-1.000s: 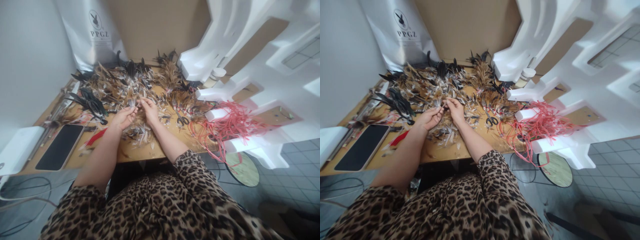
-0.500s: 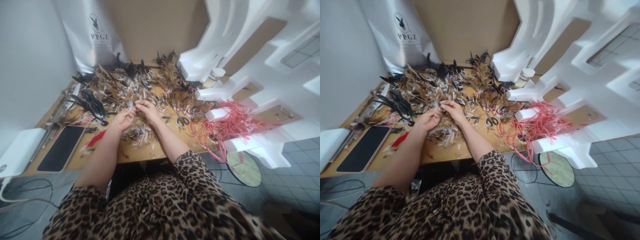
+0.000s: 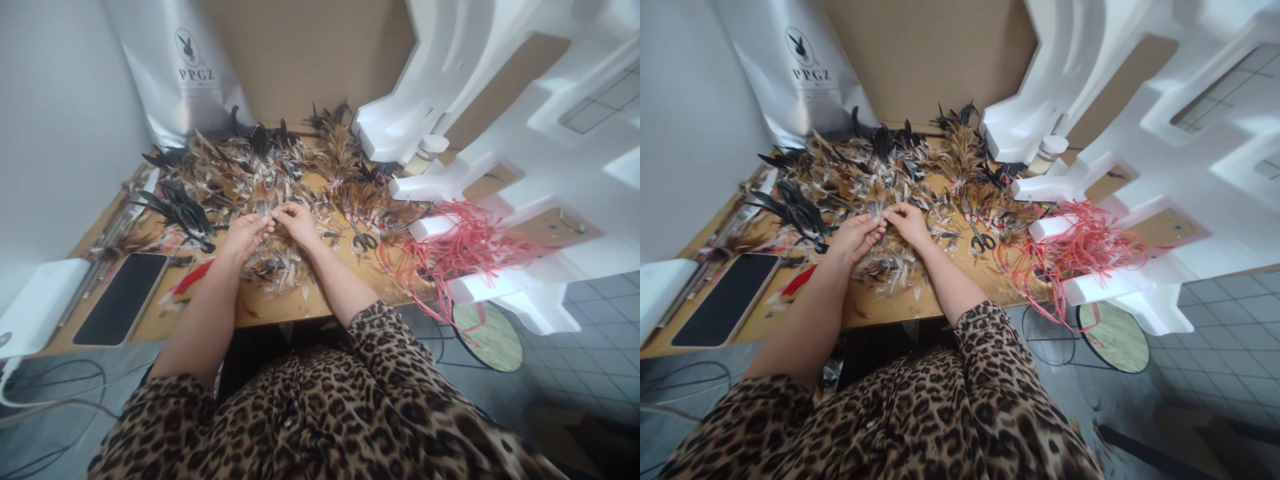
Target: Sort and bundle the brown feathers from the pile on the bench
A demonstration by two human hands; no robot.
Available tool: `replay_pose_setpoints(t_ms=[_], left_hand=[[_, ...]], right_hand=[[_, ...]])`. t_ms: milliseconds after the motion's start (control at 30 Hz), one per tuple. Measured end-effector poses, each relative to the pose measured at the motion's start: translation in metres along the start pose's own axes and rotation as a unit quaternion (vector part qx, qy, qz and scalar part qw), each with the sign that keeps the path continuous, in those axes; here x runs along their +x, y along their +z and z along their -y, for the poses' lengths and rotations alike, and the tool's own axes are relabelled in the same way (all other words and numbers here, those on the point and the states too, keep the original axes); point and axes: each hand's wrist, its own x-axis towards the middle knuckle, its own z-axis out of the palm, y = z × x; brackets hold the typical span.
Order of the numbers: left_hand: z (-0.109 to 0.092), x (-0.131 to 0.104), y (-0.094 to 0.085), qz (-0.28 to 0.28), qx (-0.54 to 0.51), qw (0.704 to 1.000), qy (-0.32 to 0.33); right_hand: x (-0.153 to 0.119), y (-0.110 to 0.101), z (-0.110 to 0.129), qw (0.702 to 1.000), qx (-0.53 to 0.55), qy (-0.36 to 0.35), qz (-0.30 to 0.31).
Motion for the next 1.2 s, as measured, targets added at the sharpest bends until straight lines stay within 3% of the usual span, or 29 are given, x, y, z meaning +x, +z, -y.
replay_pose_setpoints(t_ms=[200,333,433,600,733,833,1000,1200], left_hand=[[-0.004,-0.001,-0.003,0.057,-0.056,0.993,-0.086],[-0.007,-0.005,-0.002,0.083,-0.067,0.989,-0.107],[-0.006,-0.005,-0.001,0.058,-0.044,0.994,-0.078],[0.000,0.000,0.002,-0.054,0.075,0.995,0.045],[0.003,0.002,0.005,-0.066,0.154,0.981,0.099],[0.004,0.002,0.005,-0.059,0.171,0.978,0.100],[0.005,0.001,0.004,-0.048,0.120,0.990,0.048],[0.004,0.000,-0.001,-0.020,0.094,0.995,0.017]], right_hand=[[-0.003,-0.002,0.008,0.998,-0.038,-0.041,0.031],[-0.007,0.000,0.015,0.998,-0.042,-0.031,0.036],[-0.008,0.002,0.016,0.999,-0.024,0.000,0.023],[-0.007,0.004,0.008,0.998,-0.001,0.051,-0.024],[-0.006,0.004,0.001,0.997,0.001,0.075,-0.027],[-0.005,0.003,-0.002,0.997,0.008,0.070,-0.032],[-0.005,0.002,-0.002,0.998,-0.007,0.061,-0.033],[-0.005,-0.001,0.005,0.999,-0.005,0.054,0.003]])
